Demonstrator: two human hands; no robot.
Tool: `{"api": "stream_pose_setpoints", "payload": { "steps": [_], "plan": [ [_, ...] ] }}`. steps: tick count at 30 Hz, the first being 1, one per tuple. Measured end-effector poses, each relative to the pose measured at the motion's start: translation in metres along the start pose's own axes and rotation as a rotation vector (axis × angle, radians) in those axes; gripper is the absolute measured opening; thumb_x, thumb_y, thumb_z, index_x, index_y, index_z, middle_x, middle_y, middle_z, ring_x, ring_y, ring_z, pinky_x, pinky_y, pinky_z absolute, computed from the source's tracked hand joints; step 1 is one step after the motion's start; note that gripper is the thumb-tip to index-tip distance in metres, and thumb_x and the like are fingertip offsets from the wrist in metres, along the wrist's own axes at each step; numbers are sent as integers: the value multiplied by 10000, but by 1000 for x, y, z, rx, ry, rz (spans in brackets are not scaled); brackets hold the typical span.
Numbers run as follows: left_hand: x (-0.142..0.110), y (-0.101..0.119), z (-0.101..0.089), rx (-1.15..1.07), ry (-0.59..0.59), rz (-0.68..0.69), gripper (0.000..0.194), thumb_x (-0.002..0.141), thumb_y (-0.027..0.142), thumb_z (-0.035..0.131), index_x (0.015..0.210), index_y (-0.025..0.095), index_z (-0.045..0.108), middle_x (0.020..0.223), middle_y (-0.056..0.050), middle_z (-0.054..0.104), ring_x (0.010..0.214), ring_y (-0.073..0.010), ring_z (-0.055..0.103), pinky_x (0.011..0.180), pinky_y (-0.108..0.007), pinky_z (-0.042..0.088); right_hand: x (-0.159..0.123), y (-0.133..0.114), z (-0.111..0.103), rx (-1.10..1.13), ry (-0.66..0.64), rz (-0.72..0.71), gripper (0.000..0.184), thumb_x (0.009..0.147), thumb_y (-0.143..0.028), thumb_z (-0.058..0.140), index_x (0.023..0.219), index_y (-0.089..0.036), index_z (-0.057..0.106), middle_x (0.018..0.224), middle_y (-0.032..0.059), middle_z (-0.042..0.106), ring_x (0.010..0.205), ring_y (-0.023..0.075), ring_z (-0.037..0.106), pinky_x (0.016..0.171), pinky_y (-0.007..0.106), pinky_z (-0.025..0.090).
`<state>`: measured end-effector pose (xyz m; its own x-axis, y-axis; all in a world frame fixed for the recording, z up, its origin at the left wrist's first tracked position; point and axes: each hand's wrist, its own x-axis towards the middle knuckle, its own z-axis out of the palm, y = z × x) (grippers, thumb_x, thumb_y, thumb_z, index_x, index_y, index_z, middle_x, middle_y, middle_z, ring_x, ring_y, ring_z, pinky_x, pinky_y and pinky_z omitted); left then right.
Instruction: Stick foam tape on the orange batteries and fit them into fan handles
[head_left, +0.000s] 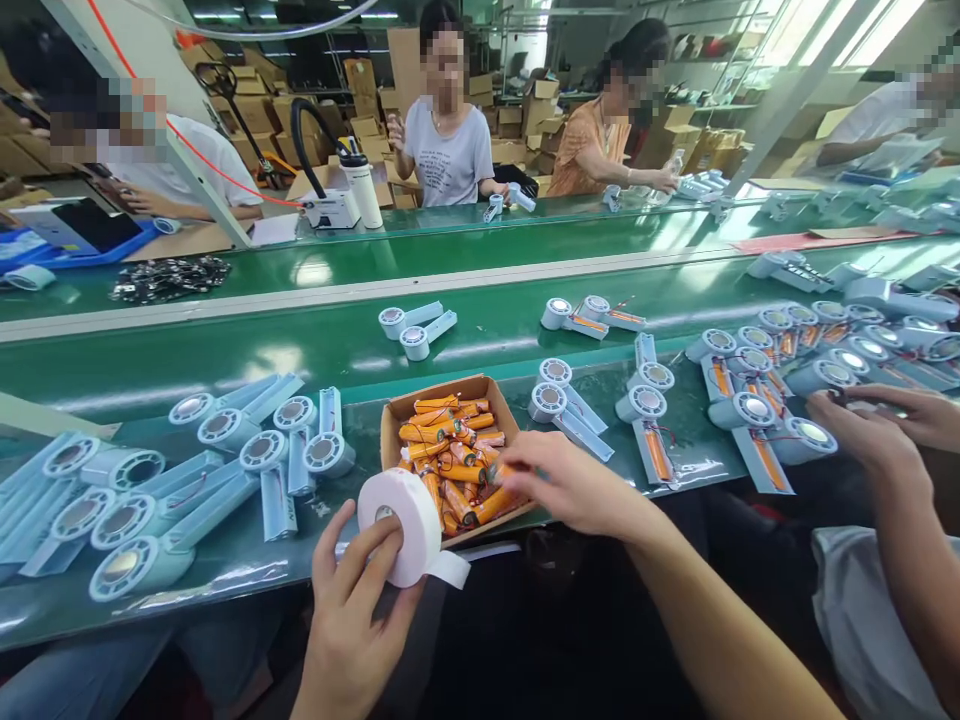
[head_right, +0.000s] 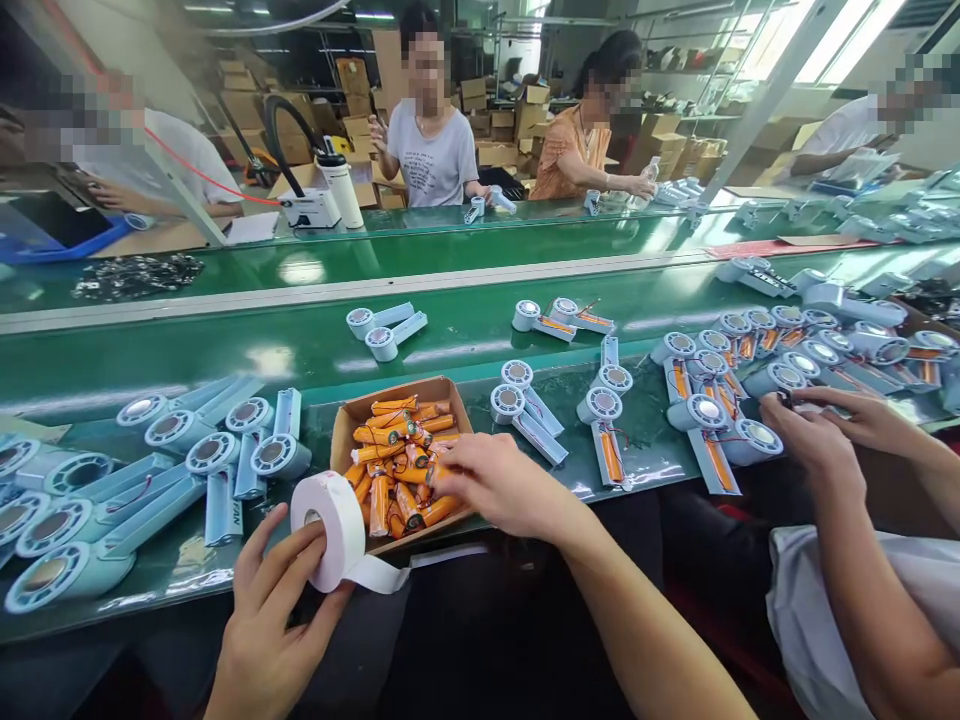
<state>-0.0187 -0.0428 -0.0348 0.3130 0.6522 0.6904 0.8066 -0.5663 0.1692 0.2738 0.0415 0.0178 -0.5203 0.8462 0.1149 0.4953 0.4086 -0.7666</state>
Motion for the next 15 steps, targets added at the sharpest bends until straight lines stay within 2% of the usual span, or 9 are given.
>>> {"api": "stream_pose_setpoints", "payload": {
  "steps": [2, 4, 7, 10, 12, 15],
  "plan": [
    [-1, -1, 1, 1, -12, 1, 281, 970, 133, 666, 1251, 135, 655, 1141, -156, 715, 1425, -394, 498, 1060, -533, 547, -5, 3, -5, 381, 201, 40, 367, 1057, -553, 570, 996, -213, 694, 887, 49, 741, 774, 178, 672, 774, 327, 538],
    [2, -1, 3, -10, -20, 19, 270, 971, 124, 654, 1241, 135, 665, 1138, -157, 724, 1438, -393, 489, 1085, -548, 535, -8, 1, -5, 700, 341, 96, 432, 955, -649, 693, 1020, -223, 666, 842, 35, 750, 709, 168, 686, 717, 313, 578],
    [12, 4, 6, -27, -28, 56, 282, 941, 48, 655, 1200, 154, 696, 1139, -139, 752, 1465, -377, 471, 1159, -564, 490, -9, -9, 1, 915, 366, 164, 481, 753, -563, 926, 979, -232, 661, 800, 17, 771, 680, 190, 738, 652, 315, 628],
    [23, 8, 7, -32, -58, 103, 376, 910, -21, 652, 1202, 204, 728, 1110, -84, 784, 1530, -350, 392, 1151, -494, 519, -9, -21, 3, 793, 343, 178, 489, 611, -421, 1023, 957, -222, 740, 813, 13, 787, 585, 179, 722, 542, 287, 624],
    [28, 9, 7, -40, -97, 137, 421, 901, -41, 651, 1213, 227, 739, 1109, -55, 794, 1544, -333, 372, 1134, -449, 543, -9, -26, 0, 633, 327, 155, 455, 592, -395, 1030, 941, -219, 796, 800, 13, 784, 540, 164, 694, 486, 260, 596],
    [30, 6, 7, -41, -132, 154, 471, 893, -50, 654, 1245, 251, 742, 1156, -34, 791, 1491, -307, 464, 1181, -477, 525, -11, -28, -5, 481, 336, 129, 414, 600, -427, 1026, 906, -229, 830, 742, 2, 767, 517, 151, 655, 458, 246, 570]
  ]
}}
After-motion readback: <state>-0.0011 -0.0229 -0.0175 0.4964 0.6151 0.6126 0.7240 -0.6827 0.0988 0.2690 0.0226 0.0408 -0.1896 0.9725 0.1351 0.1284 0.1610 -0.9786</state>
